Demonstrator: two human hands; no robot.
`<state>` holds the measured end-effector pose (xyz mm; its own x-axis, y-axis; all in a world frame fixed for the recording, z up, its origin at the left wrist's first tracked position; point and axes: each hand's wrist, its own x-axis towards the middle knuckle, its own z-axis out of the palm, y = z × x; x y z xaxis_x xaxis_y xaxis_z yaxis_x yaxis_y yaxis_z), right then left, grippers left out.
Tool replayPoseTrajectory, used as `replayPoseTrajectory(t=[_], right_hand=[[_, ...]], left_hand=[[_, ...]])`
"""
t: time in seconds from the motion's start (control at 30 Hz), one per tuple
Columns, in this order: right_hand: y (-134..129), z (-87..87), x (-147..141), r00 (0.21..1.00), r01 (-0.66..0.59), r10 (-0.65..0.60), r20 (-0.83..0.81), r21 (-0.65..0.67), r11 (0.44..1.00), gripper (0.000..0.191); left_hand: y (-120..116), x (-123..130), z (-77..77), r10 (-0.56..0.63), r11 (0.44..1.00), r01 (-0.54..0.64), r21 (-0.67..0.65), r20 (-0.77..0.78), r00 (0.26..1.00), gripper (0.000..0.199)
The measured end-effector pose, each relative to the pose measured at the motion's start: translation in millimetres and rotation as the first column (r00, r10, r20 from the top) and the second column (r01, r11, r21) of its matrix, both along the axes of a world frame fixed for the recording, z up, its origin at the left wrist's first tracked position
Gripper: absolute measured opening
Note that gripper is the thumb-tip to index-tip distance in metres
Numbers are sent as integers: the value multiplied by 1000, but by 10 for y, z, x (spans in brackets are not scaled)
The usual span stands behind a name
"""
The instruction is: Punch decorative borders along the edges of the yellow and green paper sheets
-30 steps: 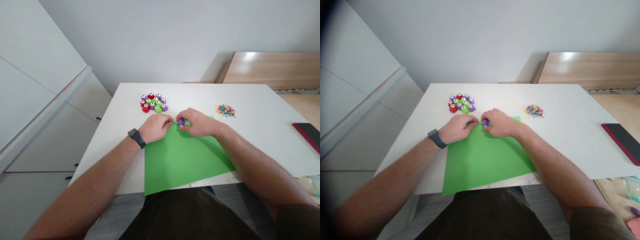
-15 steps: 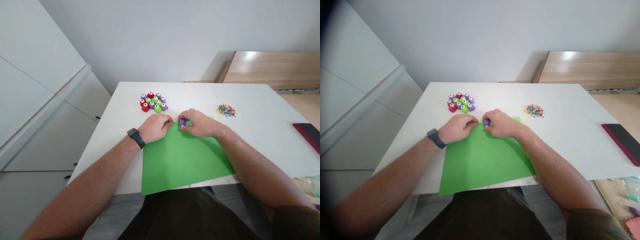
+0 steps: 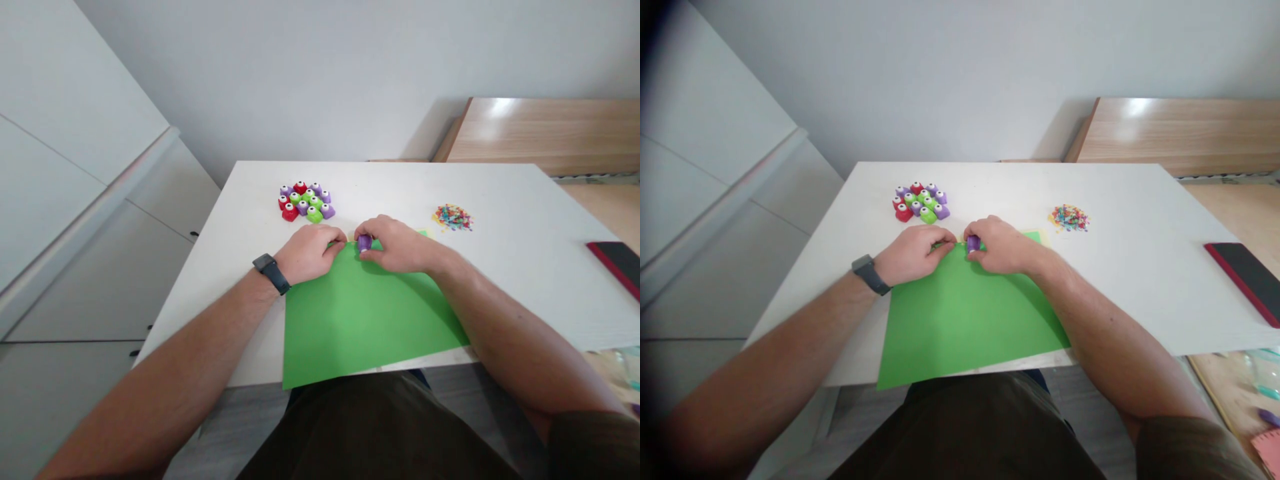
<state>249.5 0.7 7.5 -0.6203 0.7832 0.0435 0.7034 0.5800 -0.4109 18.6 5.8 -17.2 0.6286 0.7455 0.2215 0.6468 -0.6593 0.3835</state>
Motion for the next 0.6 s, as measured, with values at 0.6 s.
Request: replayPoseTrajectory(t=[0.6], right_hand=[[-13,-7,0,1000,-19,19,1,26,999,26]], left_hand=[[-4,7,-7,-5,999,6,40,-15,1000,24]])
